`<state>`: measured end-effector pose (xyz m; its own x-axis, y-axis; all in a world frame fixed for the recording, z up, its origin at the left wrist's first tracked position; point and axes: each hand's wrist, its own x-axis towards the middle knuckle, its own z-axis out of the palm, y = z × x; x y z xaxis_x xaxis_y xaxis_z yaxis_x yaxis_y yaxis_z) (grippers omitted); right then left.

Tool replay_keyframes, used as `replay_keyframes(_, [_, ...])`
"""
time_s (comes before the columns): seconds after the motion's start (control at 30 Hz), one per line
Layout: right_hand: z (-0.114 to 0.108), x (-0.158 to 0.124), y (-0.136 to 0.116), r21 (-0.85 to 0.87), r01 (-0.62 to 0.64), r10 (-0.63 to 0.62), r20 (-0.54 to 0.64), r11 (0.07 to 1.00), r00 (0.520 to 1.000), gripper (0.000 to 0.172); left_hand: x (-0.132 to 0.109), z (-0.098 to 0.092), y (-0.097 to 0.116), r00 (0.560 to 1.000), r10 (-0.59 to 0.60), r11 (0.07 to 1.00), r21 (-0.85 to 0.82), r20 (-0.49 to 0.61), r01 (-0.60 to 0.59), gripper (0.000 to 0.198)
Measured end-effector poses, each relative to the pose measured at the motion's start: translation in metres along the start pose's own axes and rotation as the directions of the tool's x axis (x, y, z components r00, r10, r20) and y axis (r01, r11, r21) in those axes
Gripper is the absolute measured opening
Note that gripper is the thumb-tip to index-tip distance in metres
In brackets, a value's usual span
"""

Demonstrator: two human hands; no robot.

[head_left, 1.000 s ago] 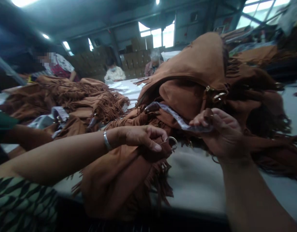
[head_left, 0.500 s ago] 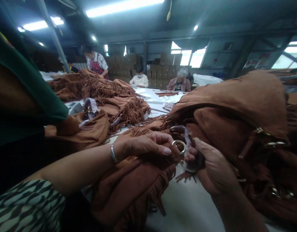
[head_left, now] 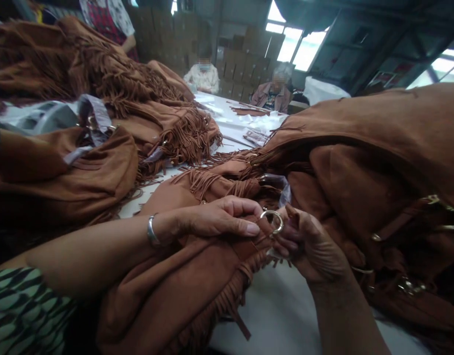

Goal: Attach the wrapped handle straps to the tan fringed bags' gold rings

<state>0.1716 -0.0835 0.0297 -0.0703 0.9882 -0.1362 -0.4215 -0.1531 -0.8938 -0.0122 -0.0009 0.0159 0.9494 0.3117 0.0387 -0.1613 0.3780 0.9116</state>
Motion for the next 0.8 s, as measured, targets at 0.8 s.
replay_keyframes(0.8, [-0.005, -0.013, 0.011, -0.122, 0.065, -0.066, -0.004, 0.99, 0.998, 0.025, 0.0, 0.005, 0.001, 0.99, 0.028, 0.92, 0.383, 0.141, -0.081, 0.024])
